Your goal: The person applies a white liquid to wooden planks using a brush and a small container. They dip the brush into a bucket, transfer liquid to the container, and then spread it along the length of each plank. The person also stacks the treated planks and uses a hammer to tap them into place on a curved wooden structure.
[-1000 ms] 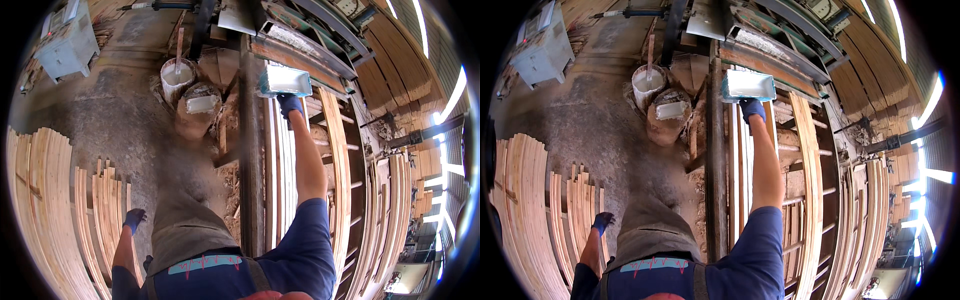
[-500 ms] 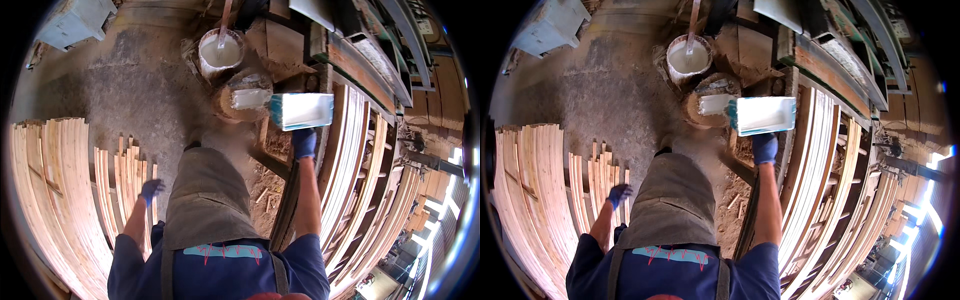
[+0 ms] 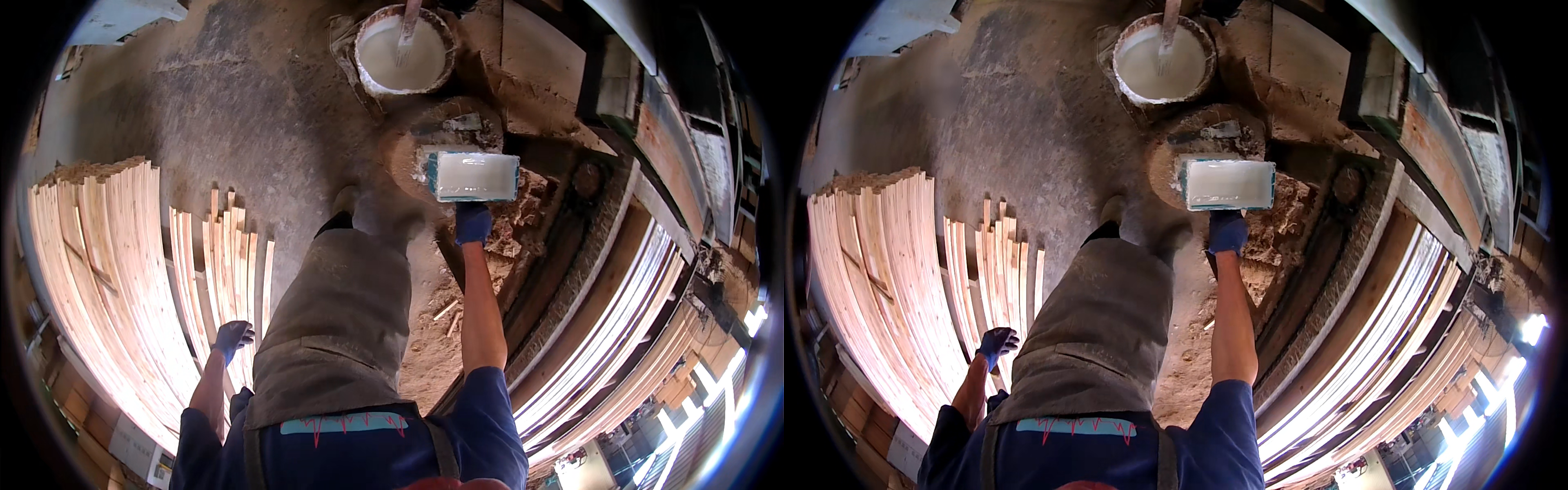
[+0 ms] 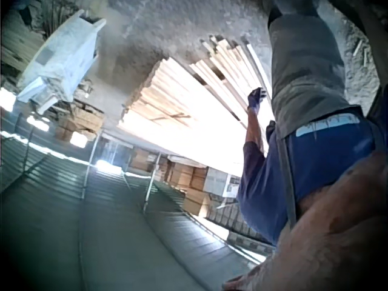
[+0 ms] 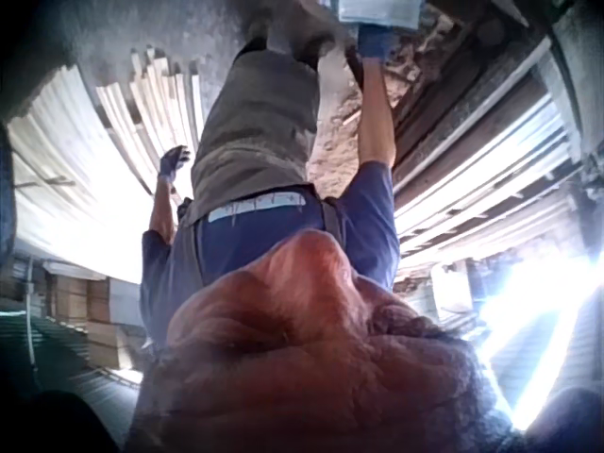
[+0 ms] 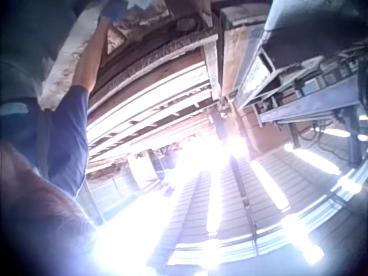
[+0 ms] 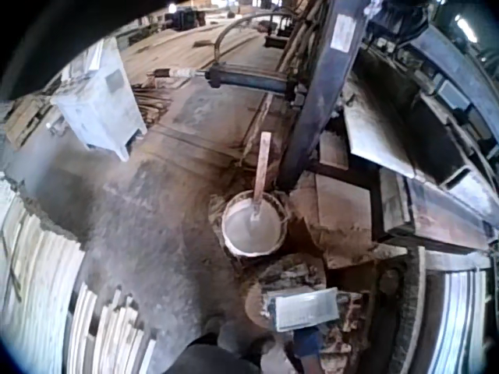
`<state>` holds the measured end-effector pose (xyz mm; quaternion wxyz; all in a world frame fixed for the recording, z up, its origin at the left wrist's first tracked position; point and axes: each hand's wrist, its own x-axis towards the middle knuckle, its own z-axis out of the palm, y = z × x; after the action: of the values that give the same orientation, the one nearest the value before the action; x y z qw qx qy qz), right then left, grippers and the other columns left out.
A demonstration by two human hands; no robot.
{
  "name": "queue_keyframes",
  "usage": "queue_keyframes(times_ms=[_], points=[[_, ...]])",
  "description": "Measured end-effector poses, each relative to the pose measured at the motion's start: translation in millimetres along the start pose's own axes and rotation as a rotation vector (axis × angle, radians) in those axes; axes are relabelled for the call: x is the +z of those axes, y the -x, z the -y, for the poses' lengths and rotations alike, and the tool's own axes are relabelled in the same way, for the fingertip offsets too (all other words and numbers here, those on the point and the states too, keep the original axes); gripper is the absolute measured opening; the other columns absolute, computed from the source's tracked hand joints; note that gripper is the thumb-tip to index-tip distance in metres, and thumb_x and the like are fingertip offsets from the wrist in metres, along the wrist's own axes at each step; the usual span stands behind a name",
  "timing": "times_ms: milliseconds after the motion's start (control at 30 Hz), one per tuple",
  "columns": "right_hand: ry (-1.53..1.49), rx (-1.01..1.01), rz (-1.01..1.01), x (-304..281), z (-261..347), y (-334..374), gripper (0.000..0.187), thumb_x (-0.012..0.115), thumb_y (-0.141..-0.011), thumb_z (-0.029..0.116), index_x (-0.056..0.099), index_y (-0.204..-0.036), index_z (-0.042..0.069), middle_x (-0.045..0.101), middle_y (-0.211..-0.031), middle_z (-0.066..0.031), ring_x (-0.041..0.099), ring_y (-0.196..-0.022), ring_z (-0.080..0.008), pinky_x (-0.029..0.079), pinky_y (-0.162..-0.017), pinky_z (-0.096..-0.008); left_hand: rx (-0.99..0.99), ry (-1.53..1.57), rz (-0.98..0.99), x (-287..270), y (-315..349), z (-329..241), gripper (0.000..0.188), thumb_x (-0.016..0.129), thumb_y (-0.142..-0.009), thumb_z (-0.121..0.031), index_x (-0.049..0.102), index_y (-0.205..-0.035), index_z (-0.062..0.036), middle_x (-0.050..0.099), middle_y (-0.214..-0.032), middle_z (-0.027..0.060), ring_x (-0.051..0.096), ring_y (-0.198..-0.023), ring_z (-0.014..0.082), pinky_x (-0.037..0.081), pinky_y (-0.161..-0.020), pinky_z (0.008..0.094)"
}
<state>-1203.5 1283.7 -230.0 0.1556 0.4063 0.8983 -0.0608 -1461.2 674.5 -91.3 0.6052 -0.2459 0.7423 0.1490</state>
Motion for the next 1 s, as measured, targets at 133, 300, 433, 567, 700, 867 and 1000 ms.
queue_keyframes(times_ms=[133,300,433,567,700,867,1000], points=[[-0.066,0.002,0.059,31,-4,-13,0.027,0.047,-0.092,0.022,0.066,-0.107,0.009,0.067,-0.103,-0.015,0.065,-0.094,-0.0293,0.051,-0.08,-0.0394,0.057,0.087,-0.005,11,20,-49,0.03,0.057,-0.092,-0.035,0.064,-0.105,-0.0079,0.069,-0.089,0.0065,0.065,-0.071,0.0153,0.047,-0.066,0.0284],[-0.614,0.221,0.32,-22,4,-2,0.052,0.046,-0.093,0.044,0.053,-0.128,0.007,0.058,-0.127,-0.0162,0.055,-0.115,-0.034,0.044,-0.096,-0.0426,0.243,0.158,0.207,1,-36,-70,0.027,0.061,-0.09,-0.032,0.064,-0.106,-0.01,0.069,-0.091,0.0069,0.066,-0.079,0.0172,0.049,-0.07,0.0288],[-0.641,0.515,0.101,-102,3,80,0.047,0.051,-0.089,0.037,0.054,-0.121,0.003,0.062,-0.116,-0.0209,0.059,-0.108,-0.0367,0.047,-0.093,-0.0455,0.156,-0.07,0.203,38,-50,-143,0.031,0.052,-0.093,-0.031,0.06,-0.116,-0.0125,0.067,-0.1,0.0073,0.066,-0.083,0.0227,0.049,-0.072,0.0328],[-0.726,0.449,0.059,-118,10,230,0.036,0.049,-0.09,0.04,0.064,-0.105,0.011,0.068,-0.087,-0.0194,0.066,-0.079,-0.0403,0.053,-0.071,-0.0475,0.211,-0.299,0.27,83,-35,-255,0.031,0.05,-0.094,-0.035,0.06,-0.112,-0.0114,0.069,-0.096,0.0078,0.065,-0.073,0.0237,0.049,-0.066,0.0347],[-0.816,0.287,-0.014,-97,24,354,0.029,0.049,-0.092,0.034,0.064,-0.102,0.011,0.066,-0.099,-0.0182,0.064,-0.082,-0.0364,0.052,-0.071,-0.0449,0.363,0.107,0.418,132,-65,-345,0.032,0.051,-0.095,-0.034,0.059,-0.114,-0.0087,0.068,-0.104,0.0149,0.067,-0.084,0.0281,0.054,-0.067,0.0397],[-0.919,0.505,-0.314,-76,9,466,0.02,0.055,-0.085,0.025,0.065,-0.09,0.009,0.065,-0.092,-0.0158,0.063,-0.088,-0.0331,0.051,-0.078,-0.0421,0.786,-0.211,0.692,236,37,-466,0.034,0.048,-0.098,-0.032,0.059,-0.116,-0.0062,0.062,-0.118,0.0121,0.062,-0.104,0.0244,0.052,-0.085,0.0353],[-0.769,0.515,0.078,55,10,571,0.028,0.052,-0.088,0.03,0.071,-0.088,0.009,0.07,-0.084,-0.0143,0.067,-0.079,-0.0301,0.051,-0.071,-0.0414,1.122,-0.201,0.872,382,253,-503,0.032,0.051,-0.096,-0.024,0.059,-0.12,-0.0048,0.065,-0.115,0.0128,0.066,-0.101,0.0291,0.055,-0.084,0.0378]])
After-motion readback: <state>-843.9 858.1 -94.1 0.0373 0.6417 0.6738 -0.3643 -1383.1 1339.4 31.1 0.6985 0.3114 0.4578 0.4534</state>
